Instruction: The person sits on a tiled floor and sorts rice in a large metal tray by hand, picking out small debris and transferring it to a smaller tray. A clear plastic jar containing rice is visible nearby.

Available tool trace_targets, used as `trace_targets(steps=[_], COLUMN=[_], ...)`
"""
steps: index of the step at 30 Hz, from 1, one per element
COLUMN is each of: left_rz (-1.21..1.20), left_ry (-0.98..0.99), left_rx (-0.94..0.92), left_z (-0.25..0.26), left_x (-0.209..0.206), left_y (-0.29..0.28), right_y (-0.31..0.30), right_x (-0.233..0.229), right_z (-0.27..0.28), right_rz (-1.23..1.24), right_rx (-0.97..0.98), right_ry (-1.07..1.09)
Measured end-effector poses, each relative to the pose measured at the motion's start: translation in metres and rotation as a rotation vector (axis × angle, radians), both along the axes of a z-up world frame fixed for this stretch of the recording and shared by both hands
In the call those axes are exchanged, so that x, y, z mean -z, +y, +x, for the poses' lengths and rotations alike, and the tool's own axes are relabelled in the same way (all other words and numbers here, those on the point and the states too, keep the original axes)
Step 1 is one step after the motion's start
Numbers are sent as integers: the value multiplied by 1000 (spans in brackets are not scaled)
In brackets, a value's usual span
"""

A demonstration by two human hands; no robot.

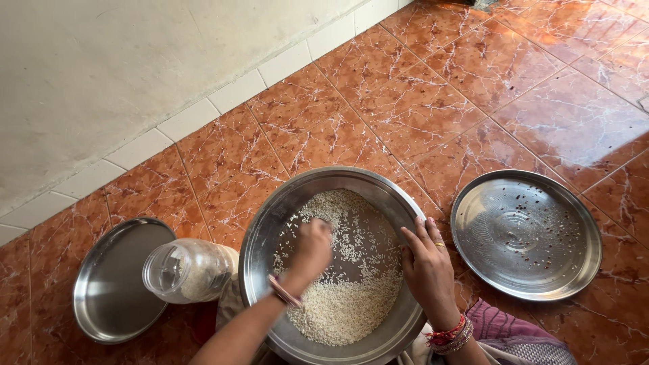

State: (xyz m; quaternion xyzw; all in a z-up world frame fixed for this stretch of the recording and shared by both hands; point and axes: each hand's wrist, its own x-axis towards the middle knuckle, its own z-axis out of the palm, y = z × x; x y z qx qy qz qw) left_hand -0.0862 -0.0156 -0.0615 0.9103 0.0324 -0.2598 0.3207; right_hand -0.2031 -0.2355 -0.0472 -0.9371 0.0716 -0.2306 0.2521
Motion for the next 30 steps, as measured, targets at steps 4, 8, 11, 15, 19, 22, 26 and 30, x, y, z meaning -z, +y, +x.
trace_targets(steps=[4, 8, 11, 15, 19, 22, 26, 30], left_rz=[-71, -18, 63, 0, -156, -307, -157, 80], left_ry=[-260, -512, -597, -695, -557, -217, -617, -702], left_rx=[628, 632, 530, 732, 1120, 1285, 750, 430], left_z=[-47, -8, 19, -12, -44, -31, 24, 53], left_x=[4, 27, 43, 54, 46, 38, 32, 28], left_y=[-32, -40, -52, -71, -49, -15, 18, 28], right_y=[0, -1, -1, 0, -2, -2, -1, 1], right_x=[1, 3, 1, 0, -1, -2, 0, 1], right_z=[1, 1, 1, 1, 0, 1, -1, 1], right_rz=[23, -12, 1, 13, 6, 5, 18, 16], right_rx=[4, -2, -6, 2, -22, -9, -8, 8], right_ry=[-4, 11, 15, 22, 8, 5, -2, 7])
